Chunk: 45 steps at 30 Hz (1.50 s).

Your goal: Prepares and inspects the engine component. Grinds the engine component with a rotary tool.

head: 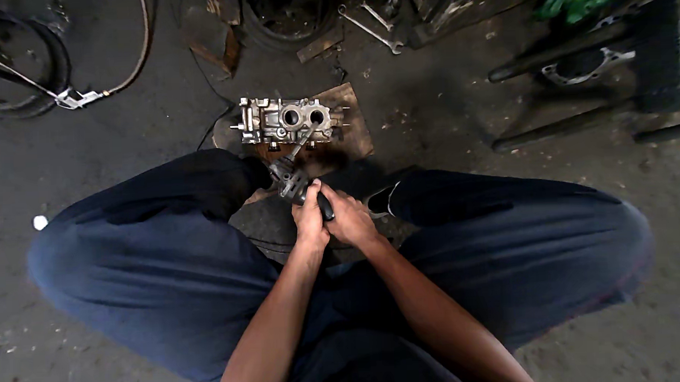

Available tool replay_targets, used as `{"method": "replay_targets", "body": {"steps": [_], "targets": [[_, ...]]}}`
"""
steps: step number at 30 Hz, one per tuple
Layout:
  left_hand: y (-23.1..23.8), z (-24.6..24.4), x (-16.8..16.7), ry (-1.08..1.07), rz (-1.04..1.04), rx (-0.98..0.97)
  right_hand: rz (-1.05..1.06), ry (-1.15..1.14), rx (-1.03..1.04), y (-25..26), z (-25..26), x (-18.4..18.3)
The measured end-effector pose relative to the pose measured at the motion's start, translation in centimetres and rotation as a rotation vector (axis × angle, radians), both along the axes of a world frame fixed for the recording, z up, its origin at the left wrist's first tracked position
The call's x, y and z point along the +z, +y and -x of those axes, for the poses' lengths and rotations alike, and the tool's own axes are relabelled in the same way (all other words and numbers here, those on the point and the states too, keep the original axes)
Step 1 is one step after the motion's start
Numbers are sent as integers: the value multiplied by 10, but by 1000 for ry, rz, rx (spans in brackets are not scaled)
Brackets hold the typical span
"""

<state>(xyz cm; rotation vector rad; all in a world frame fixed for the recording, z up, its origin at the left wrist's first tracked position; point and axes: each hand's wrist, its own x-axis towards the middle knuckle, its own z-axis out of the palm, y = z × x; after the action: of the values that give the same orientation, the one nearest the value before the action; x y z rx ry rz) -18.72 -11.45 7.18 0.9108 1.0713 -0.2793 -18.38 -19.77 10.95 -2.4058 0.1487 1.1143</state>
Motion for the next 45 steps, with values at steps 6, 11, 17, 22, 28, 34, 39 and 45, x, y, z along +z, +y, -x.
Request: {"method": "replay_targets", "body": {"steps": [6,11,17,22,28,34,39,45], "targets": [[1,-11,1,-5,-54,30,-30,-48,34,-1,-13,-5],[4,-6,1,-24,-25,26,-32,-49,28,1,-9,-2],[4,-11,0,-36,-28,20,-19,-62,17,2,-13,-7],[3,-11,-1,-39,-22,13,-14,-68,0,0,-13,-6],[2,-10,5,-7,-19,14,-11,-67,6,0,-11,-2],[4,-12,1,-31,-10,-25,-5,-80,-15,0,-11,-2],[2,-9,7,-3,-10,-2,4,-47,19,-2,-9,0],[4,-19,6,-36,-18,-23,-28,-93,-51,0,-15,-2]]}}
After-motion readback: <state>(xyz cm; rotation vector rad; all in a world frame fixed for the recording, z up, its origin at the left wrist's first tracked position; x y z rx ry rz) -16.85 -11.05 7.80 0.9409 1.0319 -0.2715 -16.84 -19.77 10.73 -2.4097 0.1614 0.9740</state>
